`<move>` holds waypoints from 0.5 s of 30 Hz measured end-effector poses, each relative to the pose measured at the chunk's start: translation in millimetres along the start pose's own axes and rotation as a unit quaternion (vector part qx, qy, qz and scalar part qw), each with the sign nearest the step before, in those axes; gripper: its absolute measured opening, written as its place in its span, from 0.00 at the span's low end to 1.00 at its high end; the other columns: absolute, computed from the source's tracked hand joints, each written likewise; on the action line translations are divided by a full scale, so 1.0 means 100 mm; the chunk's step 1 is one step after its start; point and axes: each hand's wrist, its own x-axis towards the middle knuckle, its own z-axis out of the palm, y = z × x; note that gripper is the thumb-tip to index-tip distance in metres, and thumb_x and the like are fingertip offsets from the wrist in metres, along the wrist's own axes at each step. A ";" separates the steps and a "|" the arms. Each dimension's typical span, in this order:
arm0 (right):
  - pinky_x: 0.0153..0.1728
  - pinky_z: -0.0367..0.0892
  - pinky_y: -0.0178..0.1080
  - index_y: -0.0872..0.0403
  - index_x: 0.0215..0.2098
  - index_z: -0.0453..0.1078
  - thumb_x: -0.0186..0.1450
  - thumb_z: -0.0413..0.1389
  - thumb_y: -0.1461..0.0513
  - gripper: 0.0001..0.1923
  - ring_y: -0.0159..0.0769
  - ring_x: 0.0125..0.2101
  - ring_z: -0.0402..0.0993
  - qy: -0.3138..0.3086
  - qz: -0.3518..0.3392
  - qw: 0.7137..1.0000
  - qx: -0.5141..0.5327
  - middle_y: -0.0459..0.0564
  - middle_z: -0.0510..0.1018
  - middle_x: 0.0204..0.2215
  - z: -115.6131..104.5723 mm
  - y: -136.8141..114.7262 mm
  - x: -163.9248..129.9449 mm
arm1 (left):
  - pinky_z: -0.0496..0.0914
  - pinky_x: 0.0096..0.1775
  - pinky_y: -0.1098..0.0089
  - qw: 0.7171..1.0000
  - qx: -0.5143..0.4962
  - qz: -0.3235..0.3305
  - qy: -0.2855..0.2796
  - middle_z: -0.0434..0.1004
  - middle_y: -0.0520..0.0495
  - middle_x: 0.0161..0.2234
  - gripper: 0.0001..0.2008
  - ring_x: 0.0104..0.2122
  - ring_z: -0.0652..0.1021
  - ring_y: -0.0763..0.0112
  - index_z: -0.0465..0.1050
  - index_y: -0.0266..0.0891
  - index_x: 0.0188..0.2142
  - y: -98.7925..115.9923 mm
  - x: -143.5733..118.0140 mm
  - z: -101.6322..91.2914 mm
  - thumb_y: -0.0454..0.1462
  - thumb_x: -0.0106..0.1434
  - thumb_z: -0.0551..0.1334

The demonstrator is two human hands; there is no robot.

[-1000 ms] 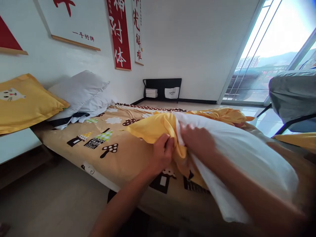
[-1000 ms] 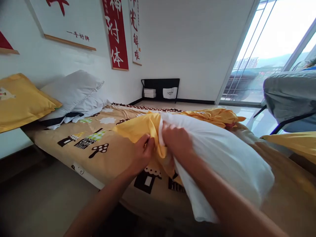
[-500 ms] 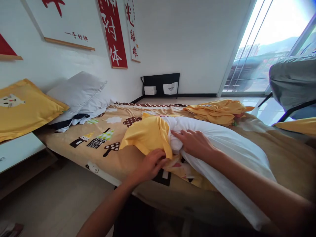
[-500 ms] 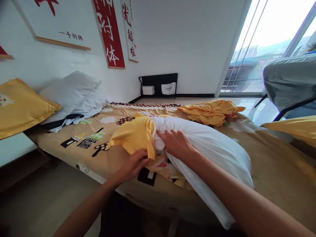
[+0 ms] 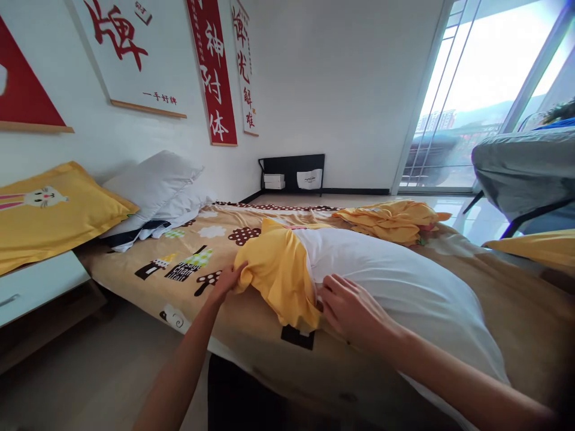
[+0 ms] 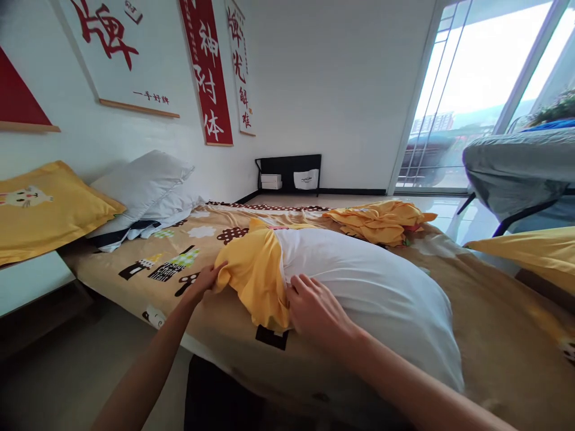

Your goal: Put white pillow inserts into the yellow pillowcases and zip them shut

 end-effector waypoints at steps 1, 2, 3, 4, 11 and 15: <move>0.37 0.61 0.38 0.55 0.33 0.71 0.65 0.47 0.66 0.11 0.38 0.35 0.71 -0.020 0.030 0.999 0.018 0.53 0.75 0.33 0.01 -0.03 -0.02 | 0.63 0.25 0.72 1.000 -0.008 -0.007 -0.002 0.70 0.49 0.22 0.24 0.24 0.71 0.69 0.68 0.37 0.26 0.00 0.01 0.03 0.56 0.56 0.57; 0.35 0.60 0.38 0.55 0.34 0.71 0.66 0.46 0.63 0.12 0.38 0.34 0.72 -0.043 0.064 0.996 0.033 0.53 0.76 0.32 0.03 -0.05 -0.02 | 0.62 0.24 0.73 1.000 -0.015 -0.015 -0.003 0.70 0.49 0.23 0.24 0.23 0.70 0.70 0.68 0.36 0.27 0.01 0.02 0.04 0.56 0.56 0.57; 0.33 0.60 0.38 0.55 0.33 0.71 0.67 0.45 0.61 0.14 0.39 0.33 0.73 -0.068 0.096 0.992 0.043 0.54 0.77 0.32 0.03 -0.07 -0.02 | 0.61 0.23 0.74 1.000 -0.019 -0.021 -0.004 0.70 0.49 0.23 0.24 0.23 0.70 0.70 0.68 0.36 0.28 0.02 0.03 0.05 0.56 0.56 0.57; 0.31 0.59 0.37 0.55 0.33 0.71 0.67 0.45 0.58 0.15 0.40 0.32 0.74 -0.090 0.125 0.987 0.052 0.55 0.77 0.32 0.04 -0.07 0.00 | 0.61 0.22 0.74 0.999 -0.022 -0.026 -0.008 0.70 0.49 0.23 0.24 0.23 0.70 0.70 0.68 0.36 0.28 0.04 0.03 0.04 0.57 0.55 0.58; 0.28 0.53 0.33 0.55 0.28 0.68 0.59 0.53 0.61 0.06 0.35 0.29 0.70 -0.087 0.171 0.955 0.225 0.50 0.77 0.29 0.17 -0.11 0.36 | 0.66 0.24 0.70 0.992 -0.045 -0.077 -0.090 0.76 0.43 0.25 0.25 0.24 0.75 0.64 0.73 0.33 0.26 0.14 -0.07 -0.03 0.55 0.46 0.67; 0.27 0.51 0.32 0.54 0.23 0.63 0.58 0.51 0.65 0.06 0.30 0.26 0.63 -0.076 0.144 0.942 0.294 0.45 0.73 0.24 0.25 -0.19 0.36 | 0.65 0.24 0.73 0.986 -0.127 -0.080 -0.067 0.76 0.47 0.25 0.14 0.23 0.74 0.69 0.73 0.33 0.30 0.06 -0.04 0.04 0.43 0.50 0.68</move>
